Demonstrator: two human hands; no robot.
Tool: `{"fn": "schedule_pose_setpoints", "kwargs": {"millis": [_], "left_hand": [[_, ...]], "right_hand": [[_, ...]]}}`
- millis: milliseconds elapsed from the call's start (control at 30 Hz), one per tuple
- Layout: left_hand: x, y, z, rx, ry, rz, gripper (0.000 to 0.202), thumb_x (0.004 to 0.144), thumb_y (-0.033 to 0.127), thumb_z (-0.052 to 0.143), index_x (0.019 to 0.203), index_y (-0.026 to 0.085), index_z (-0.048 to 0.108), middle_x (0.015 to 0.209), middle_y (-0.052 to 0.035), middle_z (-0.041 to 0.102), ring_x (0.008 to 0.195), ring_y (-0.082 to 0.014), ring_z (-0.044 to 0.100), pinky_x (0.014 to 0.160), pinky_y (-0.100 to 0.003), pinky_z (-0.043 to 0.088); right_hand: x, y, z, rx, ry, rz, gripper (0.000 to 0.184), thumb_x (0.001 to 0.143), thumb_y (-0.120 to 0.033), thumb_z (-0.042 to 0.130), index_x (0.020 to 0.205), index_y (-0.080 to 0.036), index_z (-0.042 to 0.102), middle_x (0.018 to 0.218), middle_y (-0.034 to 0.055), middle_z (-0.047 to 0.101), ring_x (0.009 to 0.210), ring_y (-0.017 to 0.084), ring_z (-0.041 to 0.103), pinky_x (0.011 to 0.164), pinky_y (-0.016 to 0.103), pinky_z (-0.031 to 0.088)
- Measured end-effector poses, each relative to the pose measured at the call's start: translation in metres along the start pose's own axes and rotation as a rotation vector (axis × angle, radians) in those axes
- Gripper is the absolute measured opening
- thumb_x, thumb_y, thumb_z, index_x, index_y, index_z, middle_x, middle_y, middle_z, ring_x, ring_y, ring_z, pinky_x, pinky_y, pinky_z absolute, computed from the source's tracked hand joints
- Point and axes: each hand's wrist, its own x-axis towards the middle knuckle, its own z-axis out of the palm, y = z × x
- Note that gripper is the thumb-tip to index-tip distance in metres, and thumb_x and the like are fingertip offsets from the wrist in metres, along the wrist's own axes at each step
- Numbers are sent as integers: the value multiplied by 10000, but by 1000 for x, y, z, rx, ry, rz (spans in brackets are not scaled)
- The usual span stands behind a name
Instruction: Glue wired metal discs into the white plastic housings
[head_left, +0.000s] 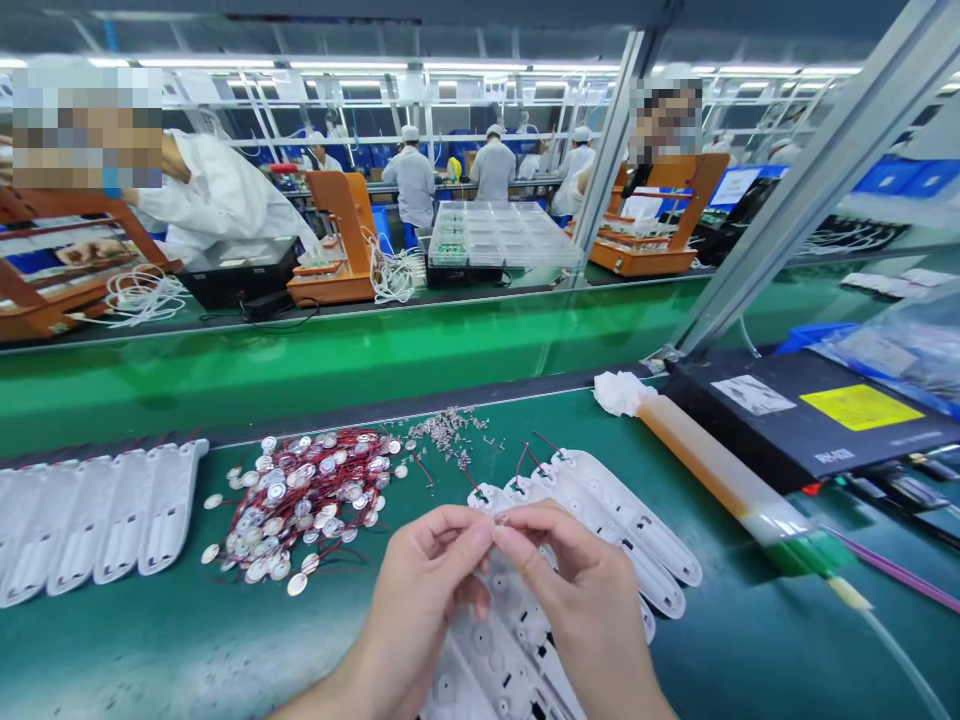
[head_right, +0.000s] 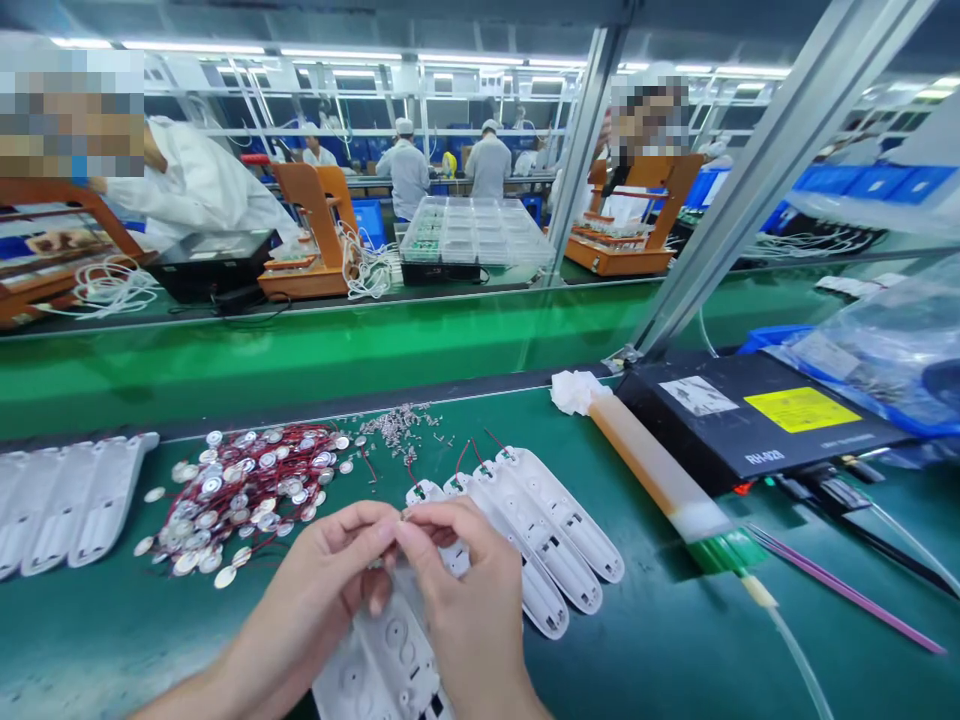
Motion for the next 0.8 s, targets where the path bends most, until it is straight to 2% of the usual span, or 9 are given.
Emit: {"fn": "schedule_pose_setpoints", "kwargs": {"millis": [133, 233, 267, 333, 400, 500, 567, 700, 800], "left_hand": [[-2, -12, 12, 147, 44, 95, 423, 553, 540, 742, 644, 158, 585, 547, 26, 514, 372, -79, 458, 362, -205, 388], [0, -14, 10, 290, -16, 121, 381, 646, 544, 653, 692, 174, 576, 575, 14, 525, 386, -91, 457, 360, -219, 398], [2, -12, 5, 395, -37, 171, 345, 681, 519, 626, 711, 177, 580, 612, 1, 541, 424, -102, 476, 383, -227, 415], [12, -4, -14, 743, -42, 362, 245, 759, 428, 564, 750, 185, 594, 698, -23, 568, 534, -128, 520, 468, -248, 456], [27, 6, -40, 1193, 33, 617, 192, 836, 299, 448, 791, 197, 603, 770, -38, 591, 664, -157, 549, 615, -296, 482], [49, 17, -74, 1348, 7, 680, 217, 854, 246, 415, 816, 216, 627, 860, -51, 610, 844, -209, 549, 779, -367, 451], [60, 19, -86, 1379, -50, 699, 207, 851, 273, 438, 828, 237, 641, 900, -49, 611, 897, -227, 533, 828, -379, 422], [72, 16, -91, 1454, -140, 742, 231, 865, 323, 423, 776, 232, 615, 891, -49, 605, 869, -233, 520, 827, -376, 394], [73, 16, -92, 1529, -144, 755, 254, 886, 362, 376, 803, 222, 571, 881, -46, 603, 846, -227, 538, 796, -350, 405]], "right_hand": [[-10, 2, 0, -53, 31, 33, 132, 810, -263, 563, 724, -193, 636, 647, -1, 632, 588, 121, 599, 530, 202, 504], [-11, 6, -9, -115, 57, -105, 111, 821, -227, 553, 731, -202, 612, 668, -6, 618, 618, 113, 595, 547, 192, 499], [-10, 9, -16, -153, 66, -153, 94, 821, -217, 558, 744, -208, 610, 695, -7, 623, 640, 112, 598, 565, 189, 501], [-5, 15, -39, -271, 92, -212, 43, 818, -216, 579, 792, -224, 613, 745, -14, 639, 661, 106, 607, 595, 183, 503], [0, 22, -69, -423, 108, -229, 22, 816, -241, 596, 833, -241, 610, 726, -33, 646, 599, 94, 602, 571, 172, 499], [7, 27, -112, -627, -5, -358, 28, 831, -230, 573, 846, -239, 595, 729, -26, 643, 585, 94, 596, 540, 168, 490], [9, 27, -134, -732, -125, -472, 82, 853, -171, 522, 875, -225, 581, 769, -3, 639, 642, 99, 603, 569, 169, 494], [6, 31, -159, -919, -329, -665, 203, 840, -34, 458, 931, -176, 571, 816, 44, 632, 750, 128, 579, 635, 223, 491], [2, 40, -171, -1076, -348, -750, 219, 820, -11, 457, 892, -163, 597, 819, 59, 626, 751, 153, 530, 607, 260, 458]]}}
